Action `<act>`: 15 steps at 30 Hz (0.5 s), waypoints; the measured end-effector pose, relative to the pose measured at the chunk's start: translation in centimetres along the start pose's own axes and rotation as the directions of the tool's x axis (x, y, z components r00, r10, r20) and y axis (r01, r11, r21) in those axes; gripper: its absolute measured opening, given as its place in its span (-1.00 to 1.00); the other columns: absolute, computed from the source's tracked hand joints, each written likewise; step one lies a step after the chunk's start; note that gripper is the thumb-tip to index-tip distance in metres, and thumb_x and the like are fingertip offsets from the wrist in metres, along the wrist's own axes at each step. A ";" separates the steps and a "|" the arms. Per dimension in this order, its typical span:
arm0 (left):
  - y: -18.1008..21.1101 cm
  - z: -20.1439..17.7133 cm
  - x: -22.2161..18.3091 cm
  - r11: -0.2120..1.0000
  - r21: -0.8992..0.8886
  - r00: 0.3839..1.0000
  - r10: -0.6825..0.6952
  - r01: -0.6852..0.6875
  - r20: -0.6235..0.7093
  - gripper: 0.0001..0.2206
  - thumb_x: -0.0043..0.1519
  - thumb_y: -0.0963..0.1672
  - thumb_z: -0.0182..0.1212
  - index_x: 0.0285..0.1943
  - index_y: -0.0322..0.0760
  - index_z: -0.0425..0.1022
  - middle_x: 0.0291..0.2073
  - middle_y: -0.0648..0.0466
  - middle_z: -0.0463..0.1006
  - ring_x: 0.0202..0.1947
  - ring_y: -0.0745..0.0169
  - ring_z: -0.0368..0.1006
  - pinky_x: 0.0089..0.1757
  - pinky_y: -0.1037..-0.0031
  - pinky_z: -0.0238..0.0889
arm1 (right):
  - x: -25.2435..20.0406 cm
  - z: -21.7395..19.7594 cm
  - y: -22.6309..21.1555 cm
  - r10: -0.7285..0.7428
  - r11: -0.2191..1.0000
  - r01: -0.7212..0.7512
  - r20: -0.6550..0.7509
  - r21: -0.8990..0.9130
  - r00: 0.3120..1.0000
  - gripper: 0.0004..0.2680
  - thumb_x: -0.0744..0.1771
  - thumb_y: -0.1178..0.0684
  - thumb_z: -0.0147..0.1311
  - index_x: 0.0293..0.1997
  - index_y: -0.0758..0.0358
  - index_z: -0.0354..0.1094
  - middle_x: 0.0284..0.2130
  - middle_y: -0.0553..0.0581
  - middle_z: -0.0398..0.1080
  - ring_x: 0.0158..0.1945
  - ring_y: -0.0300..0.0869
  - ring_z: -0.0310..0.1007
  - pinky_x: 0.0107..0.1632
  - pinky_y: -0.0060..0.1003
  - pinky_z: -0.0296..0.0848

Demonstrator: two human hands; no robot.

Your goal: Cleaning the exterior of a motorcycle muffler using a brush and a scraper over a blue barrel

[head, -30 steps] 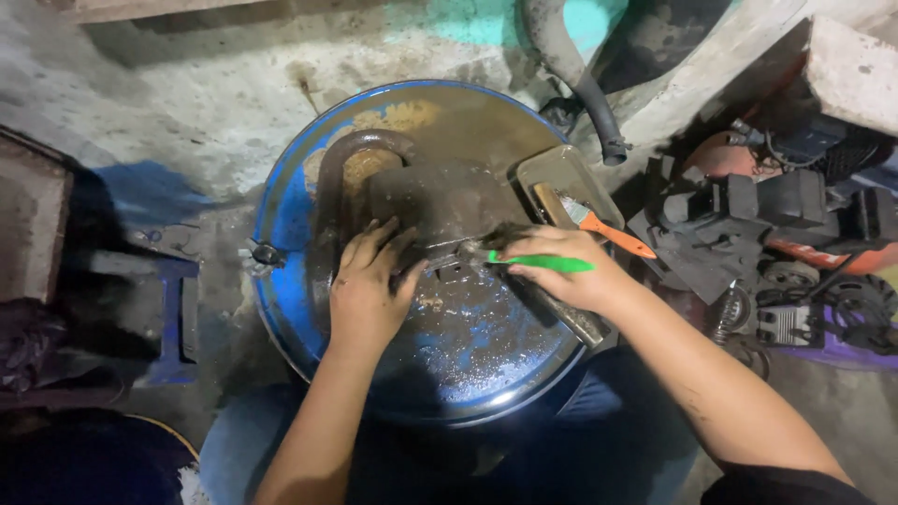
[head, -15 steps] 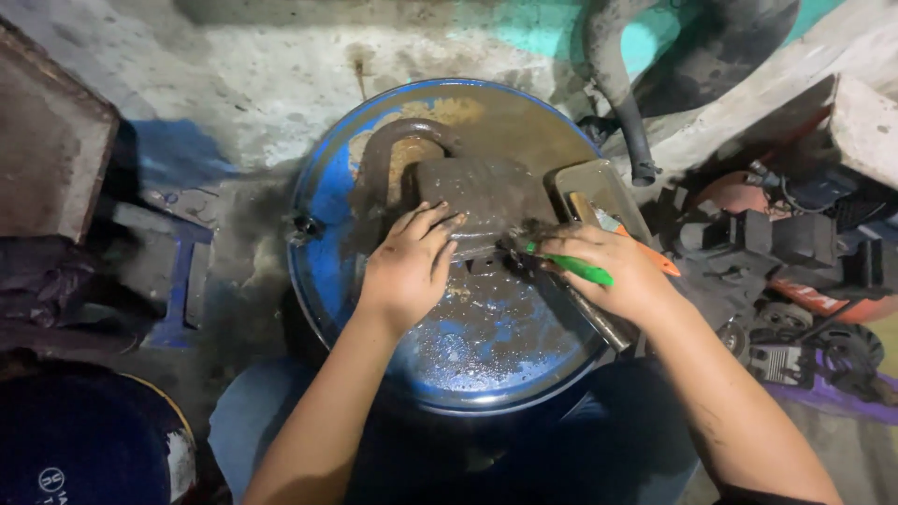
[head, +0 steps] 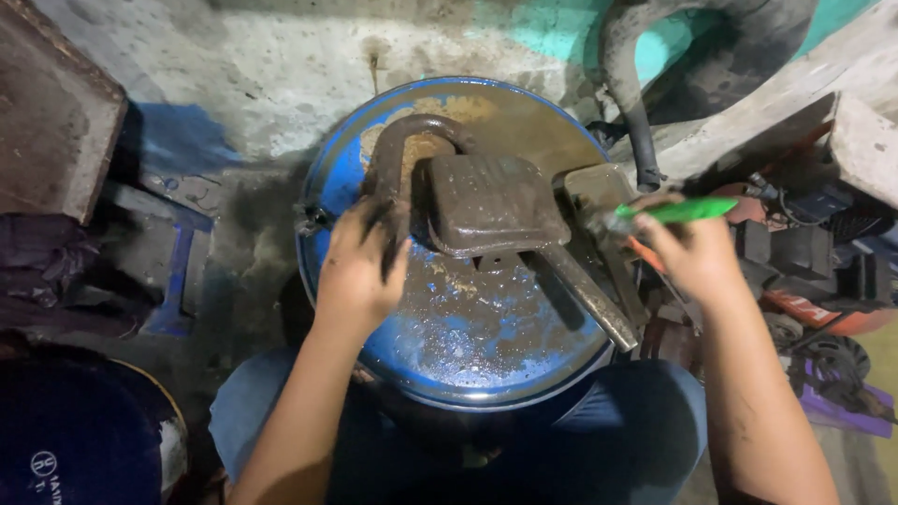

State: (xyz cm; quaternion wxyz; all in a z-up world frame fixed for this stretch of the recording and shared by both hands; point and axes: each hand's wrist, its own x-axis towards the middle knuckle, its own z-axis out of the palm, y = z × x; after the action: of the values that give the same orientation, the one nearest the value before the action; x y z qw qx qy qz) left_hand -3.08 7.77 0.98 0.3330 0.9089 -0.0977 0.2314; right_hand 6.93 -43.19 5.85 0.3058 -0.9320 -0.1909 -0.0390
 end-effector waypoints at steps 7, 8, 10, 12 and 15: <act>-0.2 0.1 -3.0 0.985 -0.027 0.984 -0.174 0.173 -0.049 -0.38 0.40 -0.12 0.62 0.65 -0.46 0.58 0.43 -0.53 0.56 0.51 -0.74 0.52 0.39 -0.26 0.47 | 3.1 2.6 10.8 0.264 0.960 -0.278 -0.387 0.020 0.883 -0.80 0.63 -0.04 0.44 0.39 0.20 0.71 0.13 0.37 0.73 0.35 0.34 0.69 0.42 0.31 0.56; -0.3 0.1 -3.2 0.973 -0.072 0.974 -0.224 0.220 -0.044 -0.38 0.42 -0.12 0.60 0.66 -0.48 0.56 0.43 -0.51 0.57 0.50 -0.72 0.53 0.40 -0.26 0.46 | 3.3 3.3 11.3 0.307 0.947 -0.319 -0.395 0.037 0.866 -0.79 0.63 -0.04 0.40 0.39 0.24 0.70 0.14 0.42 0.72 0.37 0.38 0.66 0.42 0.36 0.53; -0.8 0.4 -3.7 0.957 -0.116 0.962 -0.270 0.265 -0.035 -0.38 0.43 -0.12 0.58 0.67 -0.49 0.54 0.44 -0.50 0.58 0.50 -0.70 0.54 0.41 -0.25 0.46 | 4.3 4.4 11.2 0.350 0.932 -0.359 -0.405 0.056 0.845 -0.77 0.63 -0.04 0.36 0.39 0.28 0.70 0.16 0.47 0.71 0.38 0.43 0.63 0.43 0.42 0.51; -1.8 0.7 -4.1 0.914 -0.129 0.922 -0.388 0.385 0.006 -0.33 0.44 -0.04 0.60 0.71 -0.40 0.53 0.39 -0.33 0.63 0.44 -0.54 0.62 0.34 -0.15 0.53 | 5.2 5.6 10.0 0.421 0.907 -0.383 -0.368 0.174 0.829 -0.80 0.63 -0.08 0.26 0.40 0.06 0.70 0.20 0.32 0.72 0.44 0.29 0.63 0.49 0.31 0.50; -2.2 1.4 -4.4 0.918 -0.119 0.922 -0.385 0.379 -0.038 -0.30 0.41 -0.01 0.67 0.68 -0.40 0.54 0.31 -0.33 0.67 0.36 -0.52 0.67 0.25 -0.15 0.60 | 5.8 7.7 10.7 0.549 0.828 -0.483 -0.236 0.286 0.802 -0.70 0.64 -0.22 0.13 0.45 0.08 0.67 0.29 0.35 0.68 0.51 0.31 0.56 0.55 0.35 0.43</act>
State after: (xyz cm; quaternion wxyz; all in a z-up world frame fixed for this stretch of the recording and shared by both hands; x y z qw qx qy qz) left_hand -5.71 8.62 -3.30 0.4237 0.8834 0.0791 0.1837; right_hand 15.97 -44.70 -5.25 0.4278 -0.8927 0.1186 -0.0781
